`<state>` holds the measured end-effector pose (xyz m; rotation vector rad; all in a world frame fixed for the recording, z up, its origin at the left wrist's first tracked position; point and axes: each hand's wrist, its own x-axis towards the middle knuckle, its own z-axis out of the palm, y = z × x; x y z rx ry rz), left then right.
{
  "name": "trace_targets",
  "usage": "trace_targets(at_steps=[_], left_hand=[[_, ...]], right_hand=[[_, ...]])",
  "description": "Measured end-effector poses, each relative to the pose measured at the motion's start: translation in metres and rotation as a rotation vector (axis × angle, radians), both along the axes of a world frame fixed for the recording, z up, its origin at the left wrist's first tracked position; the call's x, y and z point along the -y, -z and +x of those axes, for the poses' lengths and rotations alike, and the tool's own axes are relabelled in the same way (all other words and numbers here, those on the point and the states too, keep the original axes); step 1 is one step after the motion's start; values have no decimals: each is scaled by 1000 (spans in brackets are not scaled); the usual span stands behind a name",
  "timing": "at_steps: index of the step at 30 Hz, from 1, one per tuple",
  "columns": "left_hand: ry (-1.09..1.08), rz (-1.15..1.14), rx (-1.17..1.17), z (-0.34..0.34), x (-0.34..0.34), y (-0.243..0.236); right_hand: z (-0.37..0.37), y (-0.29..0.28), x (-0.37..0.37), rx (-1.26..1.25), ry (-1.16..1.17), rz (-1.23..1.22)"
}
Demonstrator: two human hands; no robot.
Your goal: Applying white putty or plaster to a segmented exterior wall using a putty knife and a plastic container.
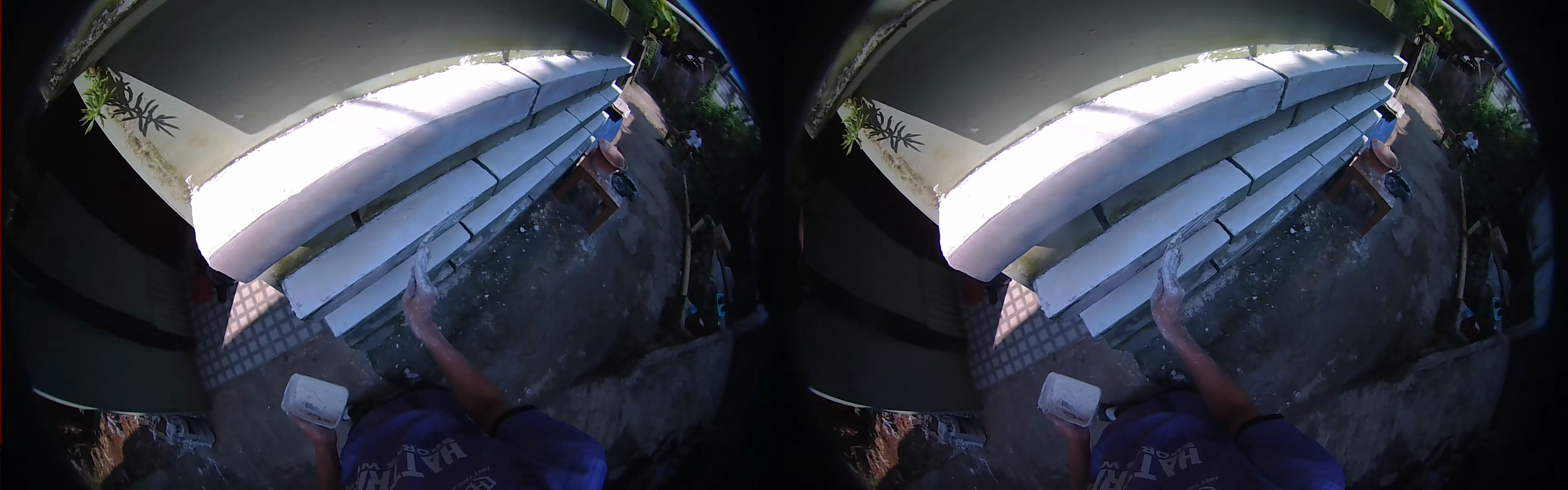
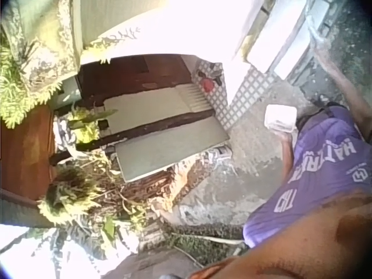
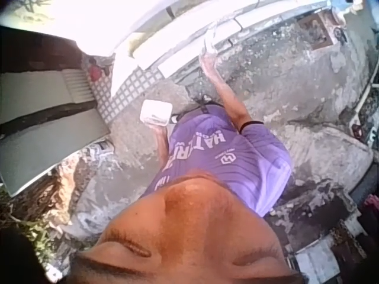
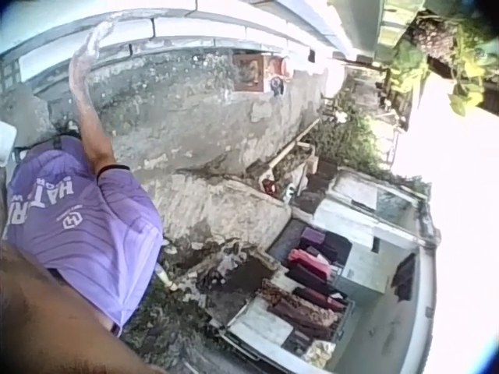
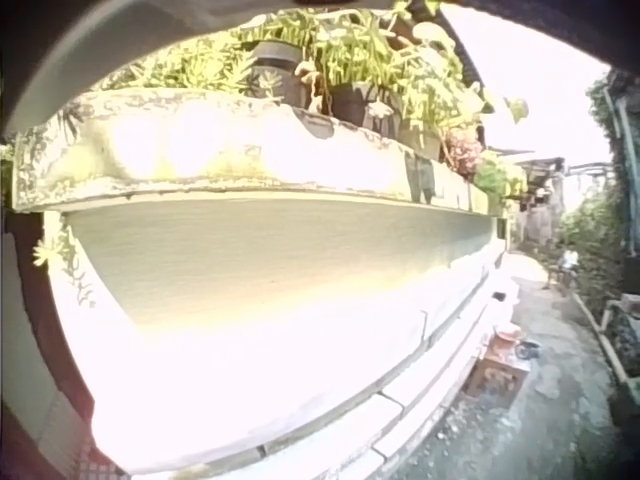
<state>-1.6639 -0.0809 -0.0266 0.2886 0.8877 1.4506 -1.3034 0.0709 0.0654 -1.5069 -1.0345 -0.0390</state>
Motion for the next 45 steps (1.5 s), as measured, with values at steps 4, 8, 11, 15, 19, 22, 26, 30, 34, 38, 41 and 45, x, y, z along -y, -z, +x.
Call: trace_targets(at_steps=[4,8,11,15,19,22,26,30,34,38,41,45], left_hand=[[7,-22,-42,1,-2,0],[-9,-14,-68,6,-6,-7],[-19,-75,58,9,-7,-7],[-12,-3,-87,17,-2,-7],[-72,-51,-42,17,7,-3],[-63,-6,-84,13,11,6],[-54,24,-45,9,13,8],[-58,-25,-23,15,8,-7],[-88,-50,22,15,7,-5],[-68,-6,-53,16,6,-4],[-40,-17,-52,13,3,4],[-64,-40,-31,17,-4,3]], right_hand=[[-13,14,36,-44,-158,-57],[22,-21,32,-23,36,95],[48,-24,7,-236,106,-16],[19,-21,-20,107,183,71],[-27,-28,17,-84,25,35],[-22,-44,53,-458,-264,-275],[39,-24,39,-374,90,80],[115,-37,-10,-334,228,70],[101,-24,-37,-140,234,19],[36,-7,-15,-215,70,-74],[2,-7,27,-255,-99,-120],[18,-18,49,-255,-104,-26]])
